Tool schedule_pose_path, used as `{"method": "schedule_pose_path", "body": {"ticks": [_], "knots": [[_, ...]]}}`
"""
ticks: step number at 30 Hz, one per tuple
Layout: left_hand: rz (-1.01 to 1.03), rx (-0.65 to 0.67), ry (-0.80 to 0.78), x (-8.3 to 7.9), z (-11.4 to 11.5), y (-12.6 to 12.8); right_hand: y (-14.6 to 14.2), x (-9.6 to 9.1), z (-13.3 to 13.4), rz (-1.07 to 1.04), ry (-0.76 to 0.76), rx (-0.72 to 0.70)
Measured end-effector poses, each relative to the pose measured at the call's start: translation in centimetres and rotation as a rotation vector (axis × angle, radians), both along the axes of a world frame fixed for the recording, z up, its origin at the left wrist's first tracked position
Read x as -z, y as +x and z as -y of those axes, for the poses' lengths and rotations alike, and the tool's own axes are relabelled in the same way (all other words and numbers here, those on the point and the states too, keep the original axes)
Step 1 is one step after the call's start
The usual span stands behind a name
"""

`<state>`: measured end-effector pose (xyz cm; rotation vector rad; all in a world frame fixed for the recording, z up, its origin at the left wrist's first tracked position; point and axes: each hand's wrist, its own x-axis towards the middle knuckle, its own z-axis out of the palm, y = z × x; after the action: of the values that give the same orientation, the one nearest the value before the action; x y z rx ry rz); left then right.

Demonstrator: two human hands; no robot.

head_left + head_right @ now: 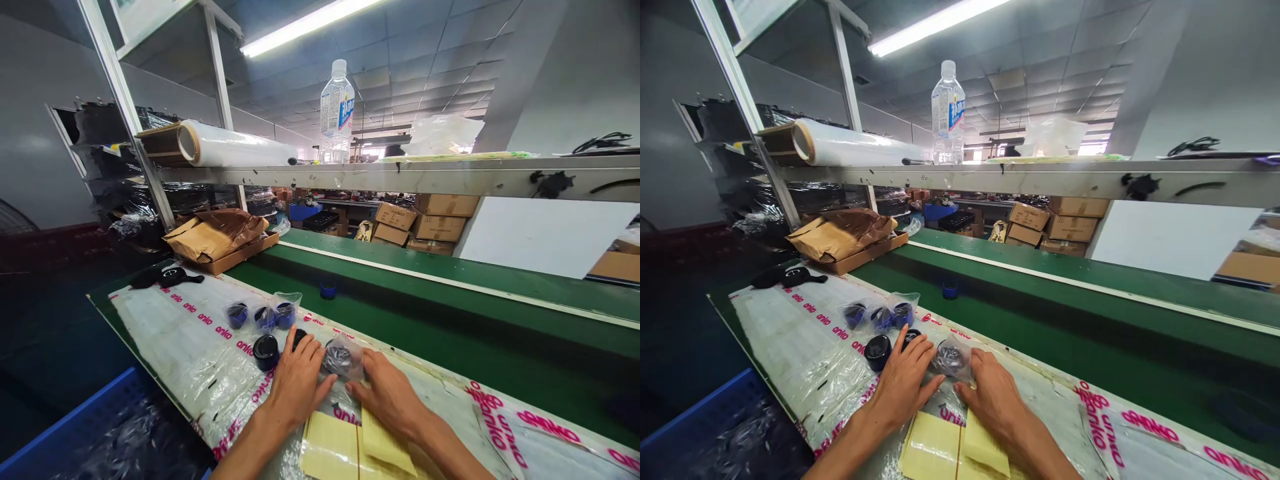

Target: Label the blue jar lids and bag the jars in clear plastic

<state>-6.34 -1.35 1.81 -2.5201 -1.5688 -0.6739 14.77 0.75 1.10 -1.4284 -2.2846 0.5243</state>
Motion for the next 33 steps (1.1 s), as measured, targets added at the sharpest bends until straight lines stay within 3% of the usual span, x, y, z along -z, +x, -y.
{"method": "schedule_pose_path", "body": {"ticks": [8, 17, 21, 24, 28, 33], "knots": [[-0.106, -0.043, 0.036, 1.2, -0.7, 0.3, -1.0, -0.1, -0.3, 0.099, 0.027, -0.005], [-0.259, -0.045, -0.070, 1.8, -0.9, 0.8, -1.4, 0.7, -0.7, 0.112, 0.072, 0.004], [-0.256, -0.052, -0.060, 1.5, -1.0, 0.6, -1.5, 0.8, -0.8, 0.110, 0.084, 0.016], [-0.207, -0.136, -0.031, 0.8, -1.1, 0.2, -0.8, 0.3, -0.7, 0.108, 0.082, 0.051], [-0.129, -0.134, -0.020, 0.3, -1.3, -0.1, 0.4, -0.1, -0.8, -0.063, 0.041, 0.050], [-0.100, -0.068, -0.126, 0.7, -1.9, 0.4, -0.2, 0.9, -1.9, -0.244, -0.038, 0.001]]}}
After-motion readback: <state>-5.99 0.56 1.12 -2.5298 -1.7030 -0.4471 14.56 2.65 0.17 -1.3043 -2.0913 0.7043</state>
